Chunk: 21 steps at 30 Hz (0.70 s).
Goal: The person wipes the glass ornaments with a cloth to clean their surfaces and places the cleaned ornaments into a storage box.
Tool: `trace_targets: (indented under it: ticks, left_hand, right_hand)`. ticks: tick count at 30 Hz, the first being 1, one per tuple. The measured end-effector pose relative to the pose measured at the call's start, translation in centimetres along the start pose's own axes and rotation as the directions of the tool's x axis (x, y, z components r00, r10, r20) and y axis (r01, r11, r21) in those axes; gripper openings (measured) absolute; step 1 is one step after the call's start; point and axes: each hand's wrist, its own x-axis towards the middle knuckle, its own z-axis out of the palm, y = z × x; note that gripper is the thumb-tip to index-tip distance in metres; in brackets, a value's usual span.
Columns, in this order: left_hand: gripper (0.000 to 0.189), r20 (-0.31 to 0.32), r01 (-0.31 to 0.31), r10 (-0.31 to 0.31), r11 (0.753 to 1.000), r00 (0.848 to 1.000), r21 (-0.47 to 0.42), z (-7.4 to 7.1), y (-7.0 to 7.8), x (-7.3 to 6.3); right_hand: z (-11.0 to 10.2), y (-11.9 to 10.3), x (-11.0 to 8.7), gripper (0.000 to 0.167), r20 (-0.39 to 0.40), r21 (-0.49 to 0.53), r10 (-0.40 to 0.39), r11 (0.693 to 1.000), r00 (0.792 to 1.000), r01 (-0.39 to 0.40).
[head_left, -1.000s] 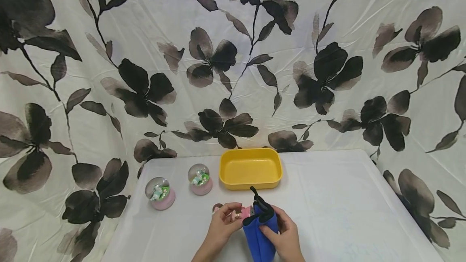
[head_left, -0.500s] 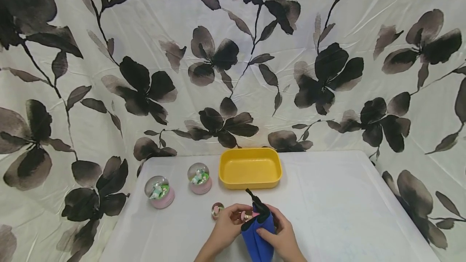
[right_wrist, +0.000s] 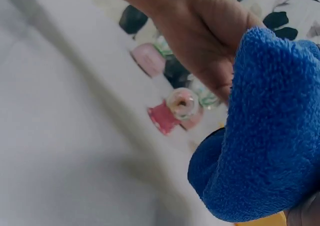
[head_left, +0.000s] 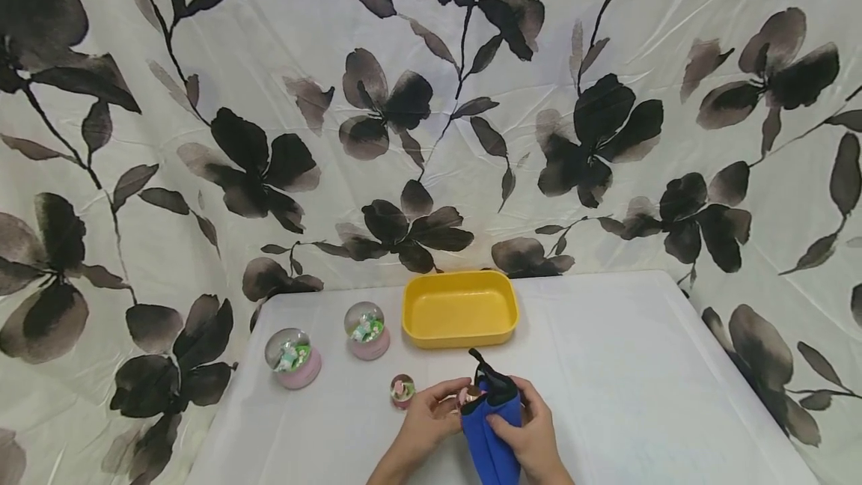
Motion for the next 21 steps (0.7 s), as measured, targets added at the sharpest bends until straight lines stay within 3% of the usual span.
trace_targets:
  ticks: [3, 8, 15, 21]
  left_hand:
    - [0.055, -0.034, -0.026, 0.029, 0.996, 0.999, 0.086, 0.1, -0.2, -0.3]
    - [0.042, -0.102, -0.08, 0.108, 0.964, 0.989, 0.255, 0.1, -0.8, -0.6]
    - [0.029, -0.134, -0.078, 0.125, 0.947, 0.983, 0.311, 0.1, -1.4, -1.3]
    - [0.026, -0.131, -0.114, 0.163, 0.941, 0.978, 0.32, 0.5, -1.0, -1.0]
  right_hand:
    - [-0.1, 0.1, 0.1, 0.05, 0.031, 0.002, 0.022, 1.0, 0.999, -0.022]
    - [-0.1, 0.0, 0.3, 0.051, 0.113, -0.008, -0.001, 1.0, 0.994, 0.001]
    - [0.0, -0.6, -0.2, 0.05, 0.19, -0.06, -0.032, 0.997, 0.981, 0.044]
    - [0.2, -0.9, 0.1, 0.054, 0.205, -0.112, -0.173, 0.974, 0.963, 0.198]
